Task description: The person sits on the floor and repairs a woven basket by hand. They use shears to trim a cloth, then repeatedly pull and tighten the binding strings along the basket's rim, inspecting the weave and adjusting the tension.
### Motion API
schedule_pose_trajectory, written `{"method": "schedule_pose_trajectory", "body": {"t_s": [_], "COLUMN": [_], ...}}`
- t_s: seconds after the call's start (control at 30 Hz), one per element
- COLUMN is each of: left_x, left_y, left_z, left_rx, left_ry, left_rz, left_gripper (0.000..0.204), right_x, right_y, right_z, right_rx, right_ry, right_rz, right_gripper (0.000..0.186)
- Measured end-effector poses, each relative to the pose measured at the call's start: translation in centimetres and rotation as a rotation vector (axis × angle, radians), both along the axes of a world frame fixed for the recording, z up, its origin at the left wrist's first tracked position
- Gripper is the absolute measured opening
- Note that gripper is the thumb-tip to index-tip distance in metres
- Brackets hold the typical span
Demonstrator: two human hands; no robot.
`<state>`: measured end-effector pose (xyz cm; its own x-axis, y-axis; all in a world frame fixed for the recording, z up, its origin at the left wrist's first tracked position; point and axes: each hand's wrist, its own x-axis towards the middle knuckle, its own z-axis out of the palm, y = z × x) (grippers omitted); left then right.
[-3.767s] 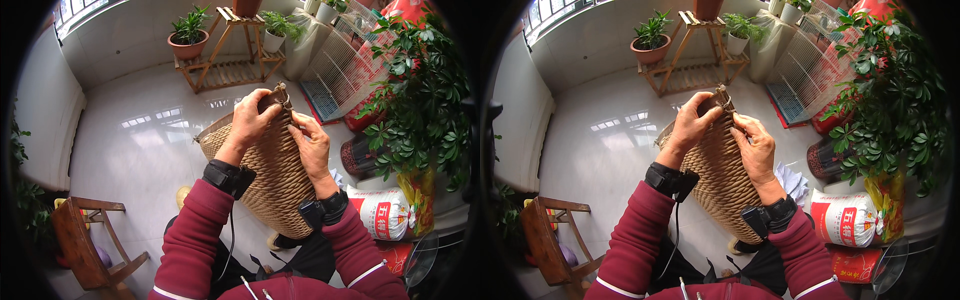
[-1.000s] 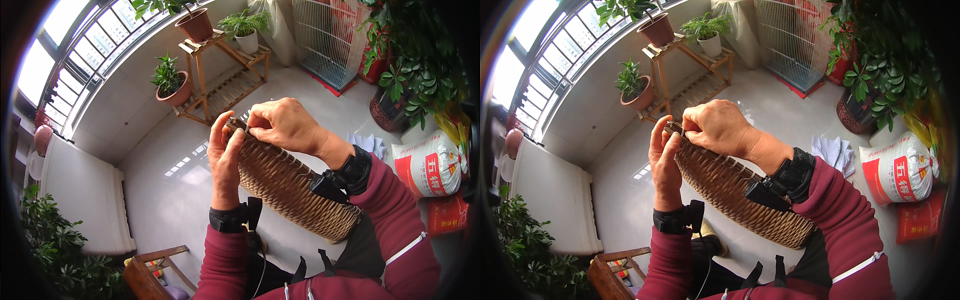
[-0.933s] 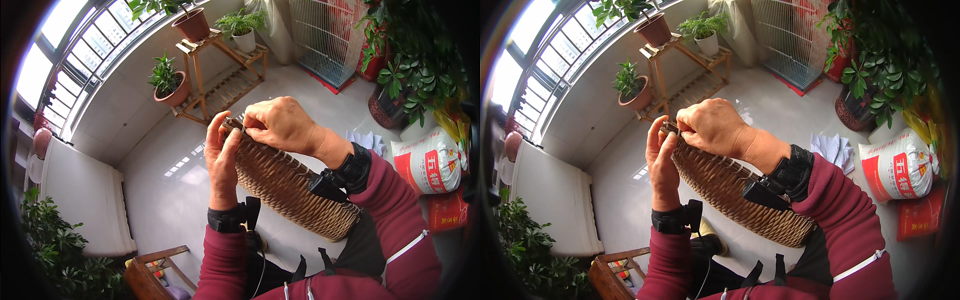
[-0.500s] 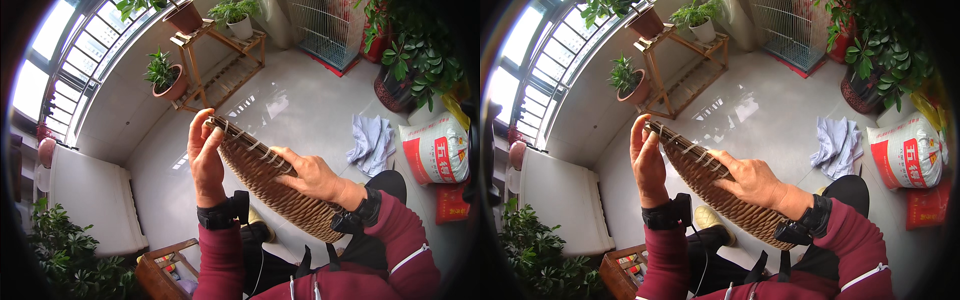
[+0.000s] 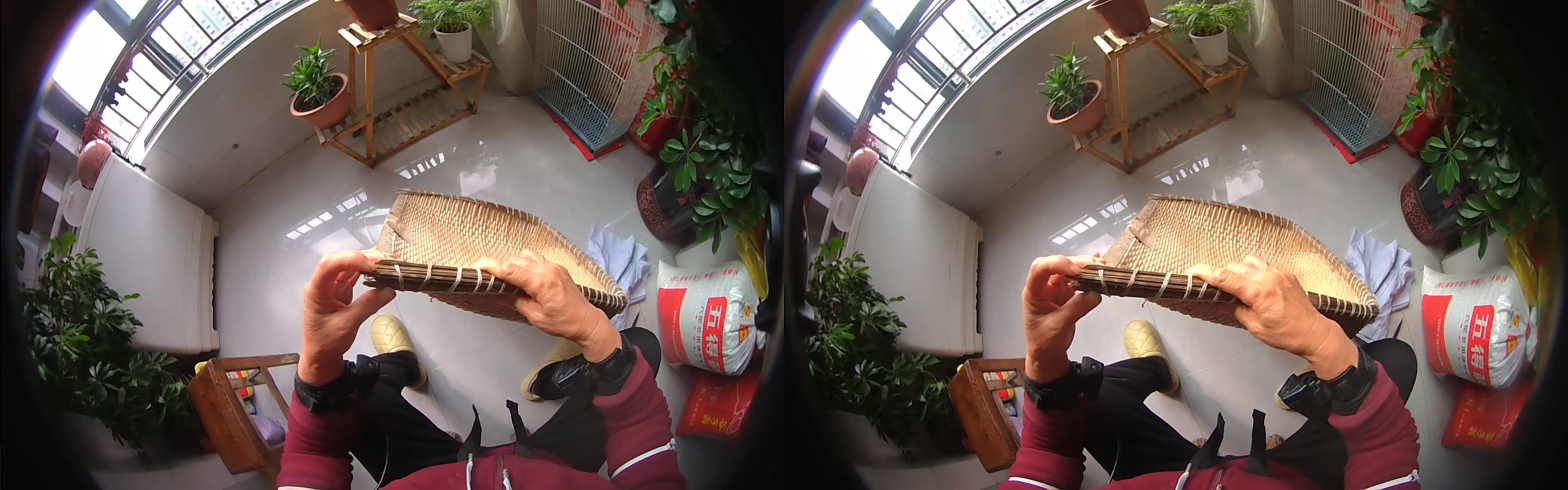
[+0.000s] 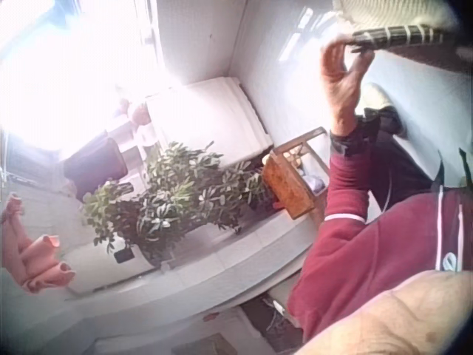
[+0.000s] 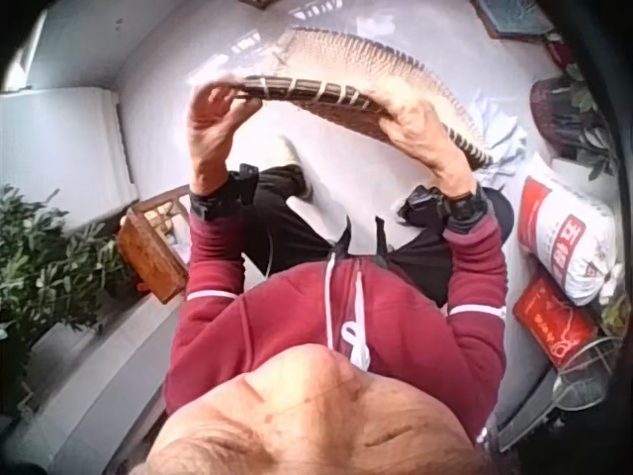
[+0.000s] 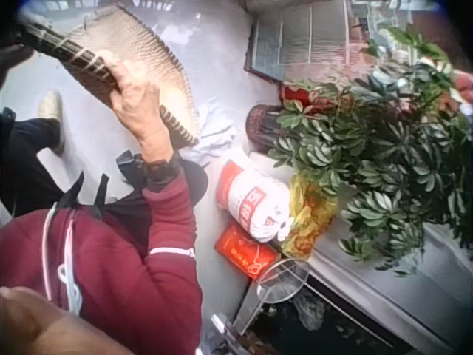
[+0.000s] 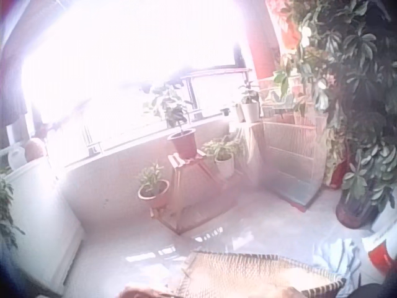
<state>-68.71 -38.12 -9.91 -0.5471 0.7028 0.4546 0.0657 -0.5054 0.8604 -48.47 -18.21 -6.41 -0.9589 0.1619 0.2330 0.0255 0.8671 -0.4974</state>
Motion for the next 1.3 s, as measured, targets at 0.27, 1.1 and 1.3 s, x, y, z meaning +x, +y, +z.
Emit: {"method": "schedule_pose_trajectory", "body": {"t_s": [0.27,1.1,1.3], "left_x": [2.9,2.9,3.3], "left_y": [0.9,6.2,6.0], "left_z": [-6.2,-10.6,-11.4], "left_rx": [-0.325,-0.513,-0.491], "left_ry": [0.277,0.330,0.269], "left_rz": [0.251,0.368,0.267], "left_gripper": [0.035,0.031,0.031], "right_x": [0.8,-1.7,-1.4], "right_y": [3.7,6.5,6.6], "right_z": [-7.5,-15.3,-16.0], "right_rx": [-0.019,0.232,0.256], "right_ry": [-0.072,0.194,0.169], "right_rz": [0.059,-0.063,-0.008], "right_gripper": [0.060,0.044,0.050]}}
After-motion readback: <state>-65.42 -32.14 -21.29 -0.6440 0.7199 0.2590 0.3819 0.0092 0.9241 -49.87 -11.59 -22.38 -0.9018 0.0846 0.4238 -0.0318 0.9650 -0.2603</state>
